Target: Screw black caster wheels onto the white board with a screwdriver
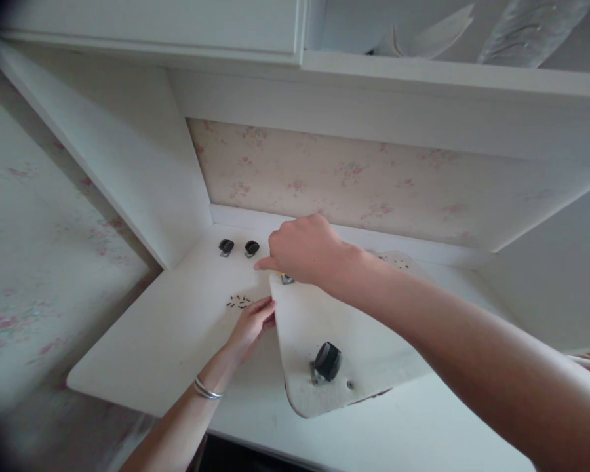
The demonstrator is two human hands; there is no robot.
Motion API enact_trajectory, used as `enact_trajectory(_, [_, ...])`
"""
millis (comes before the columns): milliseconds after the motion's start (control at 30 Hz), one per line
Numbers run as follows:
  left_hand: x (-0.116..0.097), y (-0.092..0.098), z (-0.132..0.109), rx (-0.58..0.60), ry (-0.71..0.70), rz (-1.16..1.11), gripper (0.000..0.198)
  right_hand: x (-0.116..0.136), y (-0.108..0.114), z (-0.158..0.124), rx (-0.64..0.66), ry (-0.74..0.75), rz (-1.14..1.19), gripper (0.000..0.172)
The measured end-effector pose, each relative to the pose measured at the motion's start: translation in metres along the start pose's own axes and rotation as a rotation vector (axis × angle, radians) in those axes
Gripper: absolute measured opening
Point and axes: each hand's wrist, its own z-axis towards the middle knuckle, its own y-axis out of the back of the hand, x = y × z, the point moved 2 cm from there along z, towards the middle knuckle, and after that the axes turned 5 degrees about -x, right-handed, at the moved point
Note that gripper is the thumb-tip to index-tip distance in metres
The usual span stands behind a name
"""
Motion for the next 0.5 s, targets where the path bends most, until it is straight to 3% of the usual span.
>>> enact_trajectory(100, [0.005,0.013,-0.007,-0.056,0.016,0.110,0.034,-0.008,-0.002,-0.018,-0.047,-0.071,0.015,0.060])
enact_trajectory(233, [0.012,0.053,-0.027,-0.166,-0.010,0.499,0.032,-0.023,-0.014,-0.057,-0.090,-0.260,0.154,0.061])
enact_trajectory(400, [-0.002,0.110,-0.046,-0.338,-0.161,0.921,0.032,-0.033,-0.054,-0.110,-0.135,-0.522,0.574,0.045])
enact_trajectory(500, [-0.017,0.130,-0.041,-0.391,-0.234,1.171,0.029,-0.034,-0.083,-0.132,-0.086,-0.756,0.853,0.044])
